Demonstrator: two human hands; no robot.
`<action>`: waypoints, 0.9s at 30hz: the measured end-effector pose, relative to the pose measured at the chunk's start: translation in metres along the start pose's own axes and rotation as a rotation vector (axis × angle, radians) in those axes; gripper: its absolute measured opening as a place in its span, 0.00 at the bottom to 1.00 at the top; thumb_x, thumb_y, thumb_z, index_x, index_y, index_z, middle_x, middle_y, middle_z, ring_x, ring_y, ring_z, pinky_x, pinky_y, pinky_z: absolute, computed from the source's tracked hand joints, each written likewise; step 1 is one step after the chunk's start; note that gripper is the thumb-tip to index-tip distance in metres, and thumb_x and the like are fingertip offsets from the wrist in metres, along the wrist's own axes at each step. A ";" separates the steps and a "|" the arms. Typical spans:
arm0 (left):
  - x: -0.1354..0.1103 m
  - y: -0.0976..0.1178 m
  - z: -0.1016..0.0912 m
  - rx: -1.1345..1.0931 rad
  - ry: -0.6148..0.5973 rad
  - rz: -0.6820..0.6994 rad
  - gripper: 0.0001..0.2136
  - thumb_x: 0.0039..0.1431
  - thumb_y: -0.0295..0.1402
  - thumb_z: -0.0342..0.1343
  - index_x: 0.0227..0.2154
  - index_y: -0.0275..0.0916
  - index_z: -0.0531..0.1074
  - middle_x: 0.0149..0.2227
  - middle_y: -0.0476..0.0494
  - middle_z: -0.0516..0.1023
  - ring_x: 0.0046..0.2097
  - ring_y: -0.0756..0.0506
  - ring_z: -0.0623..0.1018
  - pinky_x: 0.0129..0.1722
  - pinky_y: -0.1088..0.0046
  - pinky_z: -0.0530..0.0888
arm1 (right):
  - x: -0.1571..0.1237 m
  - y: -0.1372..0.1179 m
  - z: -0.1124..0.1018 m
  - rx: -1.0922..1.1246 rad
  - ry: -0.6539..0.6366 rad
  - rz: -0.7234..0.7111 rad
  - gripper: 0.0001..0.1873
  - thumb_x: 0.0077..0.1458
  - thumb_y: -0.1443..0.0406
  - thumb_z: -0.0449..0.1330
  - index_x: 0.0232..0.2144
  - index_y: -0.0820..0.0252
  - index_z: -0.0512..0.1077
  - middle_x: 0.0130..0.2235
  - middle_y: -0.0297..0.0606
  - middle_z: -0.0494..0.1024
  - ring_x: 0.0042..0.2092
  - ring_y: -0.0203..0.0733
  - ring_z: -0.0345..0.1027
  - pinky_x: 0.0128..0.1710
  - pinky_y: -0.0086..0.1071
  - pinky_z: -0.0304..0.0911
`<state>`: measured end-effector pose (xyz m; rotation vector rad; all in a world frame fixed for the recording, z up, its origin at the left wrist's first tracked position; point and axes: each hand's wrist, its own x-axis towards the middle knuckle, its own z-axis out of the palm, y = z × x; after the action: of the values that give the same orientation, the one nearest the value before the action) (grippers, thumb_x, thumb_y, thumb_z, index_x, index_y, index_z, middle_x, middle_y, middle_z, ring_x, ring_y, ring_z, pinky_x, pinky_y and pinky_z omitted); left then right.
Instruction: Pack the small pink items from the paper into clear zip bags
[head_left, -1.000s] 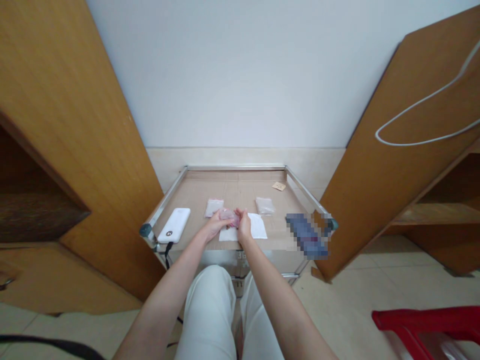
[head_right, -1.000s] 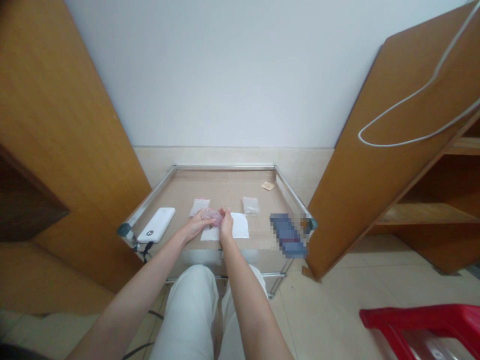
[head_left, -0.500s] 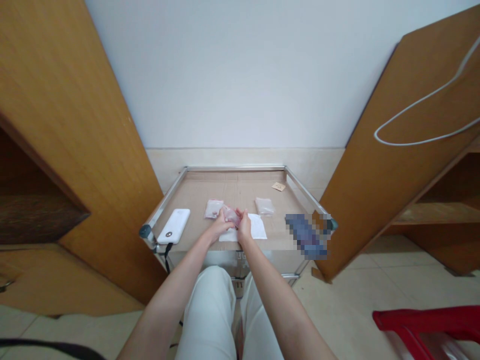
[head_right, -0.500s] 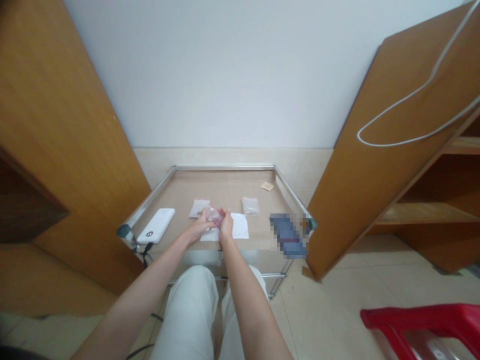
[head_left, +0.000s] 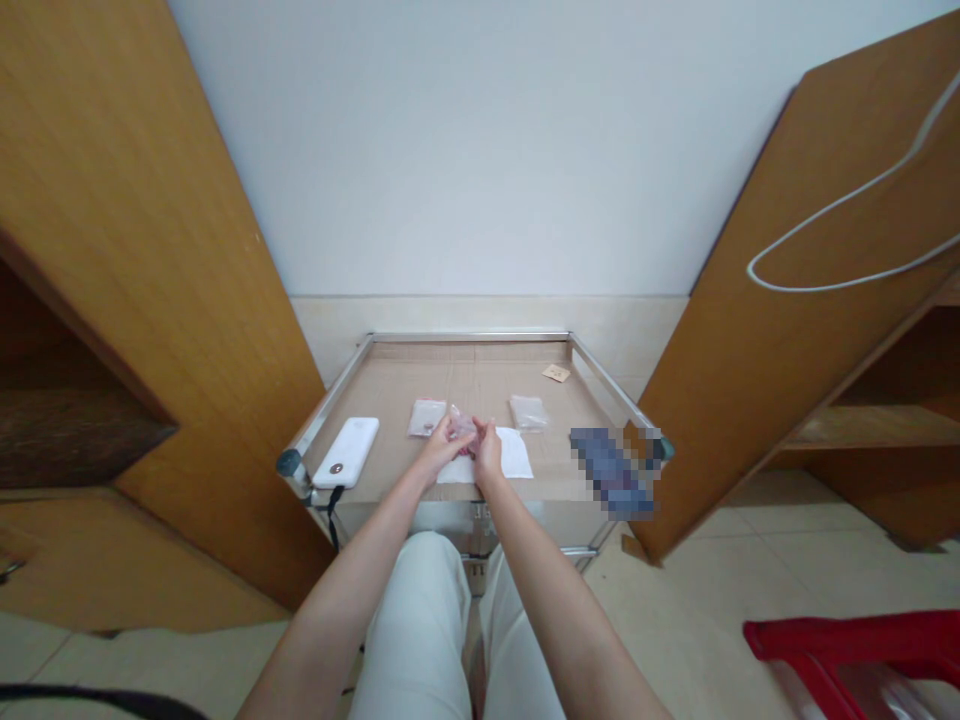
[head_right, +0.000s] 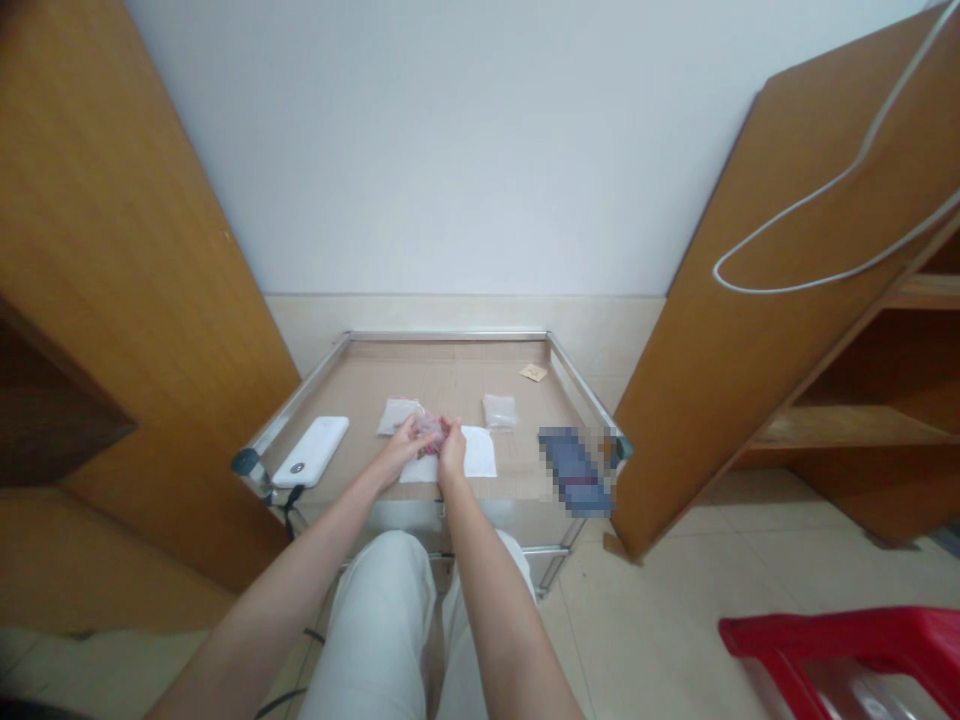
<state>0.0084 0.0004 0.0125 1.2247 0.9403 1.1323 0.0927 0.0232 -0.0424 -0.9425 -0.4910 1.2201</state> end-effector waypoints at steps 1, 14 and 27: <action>0.000 0.000 -0.001 -0.003 0.003 0.006 0.15 0.38 0.30 0.59 0.33 0.38 0.65 0.34 0.46 0.72 0.31 0.51 0.72 0.27 0.78 0.66 | 0.000 0.000 0.000 0.007 0.001 -0.003 0.22 0.51 0.55 0.44 0.32 0.64 0.70 0.35 0.41 0.76 0.35 0.39 0.69 0.30 0.29 0.62; -0.004 0.005 -0.004 -0.167 0.039 -0.006 0.16 0.35 0.27 0.59 0.31 0.37 0.64 0.30 0.47 0.73 0.31 0.51 0.72 0.33 0.74 0.66 | -0.005 -0.006 0.004 0.084 0.066 -0.040 0.20 0.51 0.56 0.43 0.29 0.63 0.68 0.31 0.42 0.76 0.35 0.38 0.69 0.34 0.30 0.62; 0.002 0.004 -0.007 -0.252 0.078 0.042 0.15 0.34 0.25 0.59 0.30 0.36 0.66 0.33 0.47 0.74 0.36 0.50 0.72 0.40 0.73 0.64 | -0.009 -0.012 0.006 0.031 0.075 -0.026 0.21 0.50 0.55 0.43 0.30 0.63 0.68 0.34 0.44 0.75 0.32 0.39 0.69 0.26 0.29 0.61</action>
<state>0.0013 0.0038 0.0160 1.0053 0.8053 1.2975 0.0923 0.0158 -0.0283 -0.9488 -0.4223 1.1613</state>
